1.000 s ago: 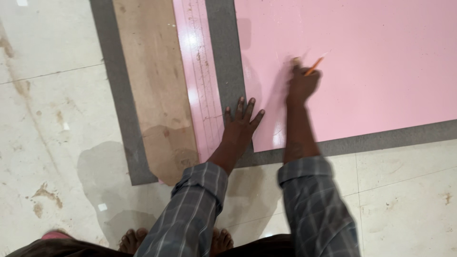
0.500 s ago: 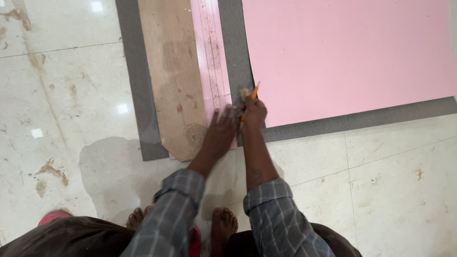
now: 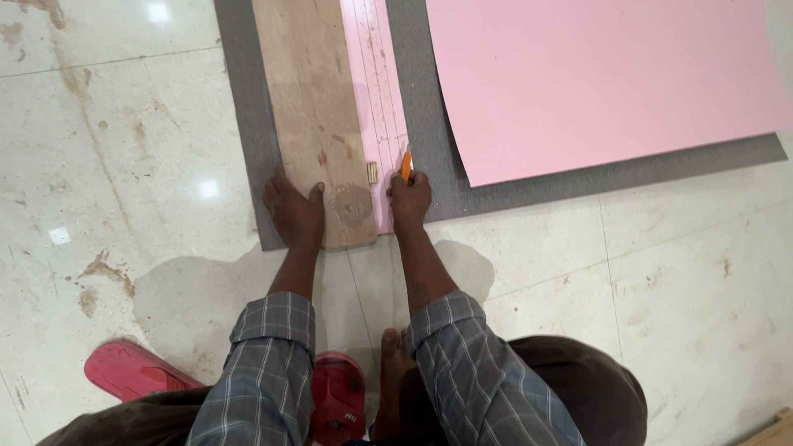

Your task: The person uses a utility knife and a wooden straightedge to cut a long strip from a large pink foam sheet. They repeatedly score the foam along the straightedge to create a clean cut line.

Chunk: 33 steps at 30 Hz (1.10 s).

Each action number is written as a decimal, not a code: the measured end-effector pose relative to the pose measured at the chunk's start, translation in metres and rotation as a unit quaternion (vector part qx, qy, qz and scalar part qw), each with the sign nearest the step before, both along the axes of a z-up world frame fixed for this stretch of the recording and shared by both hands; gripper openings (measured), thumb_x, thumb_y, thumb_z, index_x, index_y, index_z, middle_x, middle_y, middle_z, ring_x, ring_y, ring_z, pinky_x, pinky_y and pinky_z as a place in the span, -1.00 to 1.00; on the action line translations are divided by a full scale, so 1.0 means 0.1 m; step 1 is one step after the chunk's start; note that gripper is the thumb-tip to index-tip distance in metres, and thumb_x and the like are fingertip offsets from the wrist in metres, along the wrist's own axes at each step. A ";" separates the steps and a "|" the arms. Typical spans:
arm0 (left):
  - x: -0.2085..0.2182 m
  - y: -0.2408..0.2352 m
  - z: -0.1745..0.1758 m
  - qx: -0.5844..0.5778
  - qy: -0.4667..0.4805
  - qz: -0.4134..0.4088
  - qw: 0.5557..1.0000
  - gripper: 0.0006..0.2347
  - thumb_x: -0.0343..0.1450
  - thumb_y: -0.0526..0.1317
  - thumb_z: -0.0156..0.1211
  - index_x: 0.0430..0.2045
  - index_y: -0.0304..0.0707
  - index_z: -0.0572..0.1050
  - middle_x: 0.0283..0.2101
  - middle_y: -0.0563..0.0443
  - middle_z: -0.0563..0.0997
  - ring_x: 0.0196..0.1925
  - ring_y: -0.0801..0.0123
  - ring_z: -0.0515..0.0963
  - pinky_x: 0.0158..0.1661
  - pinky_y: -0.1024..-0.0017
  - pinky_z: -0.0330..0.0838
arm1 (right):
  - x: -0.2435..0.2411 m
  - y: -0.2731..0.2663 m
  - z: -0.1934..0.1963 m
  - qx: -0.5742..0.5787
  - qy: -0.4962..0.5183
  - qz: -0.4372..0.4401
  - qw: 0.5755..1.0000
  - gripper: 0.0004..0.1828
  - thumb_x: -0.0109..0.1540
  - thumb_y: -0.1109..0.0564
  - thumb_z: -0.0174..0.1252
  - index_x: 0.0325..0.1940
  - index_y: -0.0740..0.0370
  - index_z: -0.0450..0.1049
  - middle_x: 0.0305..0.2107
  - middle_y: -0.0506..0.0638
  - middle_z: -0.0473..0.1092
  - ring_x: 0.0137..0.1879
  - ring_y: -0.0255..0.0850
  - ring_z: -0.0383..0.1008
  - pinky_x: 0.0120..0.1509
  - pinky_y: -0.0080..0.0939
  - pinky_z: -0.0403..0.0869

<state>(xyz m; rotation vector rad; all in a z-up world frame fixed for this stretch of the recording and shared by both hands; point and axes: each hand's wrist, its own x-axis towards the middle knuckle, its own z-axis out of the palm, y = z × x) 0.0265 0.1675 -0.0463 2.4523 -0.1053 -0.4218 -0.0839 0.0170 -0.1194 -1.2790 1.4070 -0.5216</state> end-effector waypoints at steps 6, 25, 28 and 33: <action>-0.01 0.05 0.03 0.016 0.025 0.006 1.000 -0.37 0.32 -0.19 0.48 0.28 -0.30 0.31 0.17 -0.22 0.38 0.32 -0.04 0.31 0.24 0.07 0.34 | 0.04 0.10 0.00 -0.073 0.064 0.051 0.994 -0.61 0.13 0.05 0.39 -0.11 0.37 0.50 -0.34 0.06 0.51 -0.29 -0.23 0.50 -0.14 -0.21 0.49; -0.10 0.01 -0.07 -0.026 0.006 0.010 1.000 -0.41 0.27 -0.23 0.54 0.19 -0.29 0.39 0.08 -0.23 0.40 0.20 -0.05 0.39 0.17 0.07 0.34 | 0.09 0.19 0.13 -0.073 0.087 0.088 0.990 -0.62 0.12 0.11 0.23 0.00 0.27 0.59 -0.13 0.08 0.55 -0.04 -0.13 0.57 0.13 -0.15 0.49; -0.13 0.00 -0.08 -0.037 -0.015 -0.003 0.999 -0.43 0.27 -0.26 0.54 0.17 -0.32 0.40 0.08 -0.23 0.40 0.20 -0.06 0.39 0.16 0.08 0.34 | 0.06 0.13 0.11 -0.086 0.088 0.098 0.987 -0.61 0.10 0.12 0.24 -0.01 0.26 0.60 -0.15 0.08 0.55 -0.04 -0.13 0.57 0.12 -0.15 0.48; -0.10 0.06 -0.13 -0.060 -0.032 -0.023 0.997 -0.49 0.32 -0.31 0.49 0.15 -0.34 0.41 0.09 -0.23 0.43 0.19 -0.06 0.42 0.16 0.09 0.35 | -0.05 0.01 0.08 -0.034 0.048 0.141 0.988 -0.63 0.13 0.14 0.25 0.00 0.26 0.62 -0.23 0.07 0.60 -0.15 -0.19 0.59 0.00 -0.20 0.51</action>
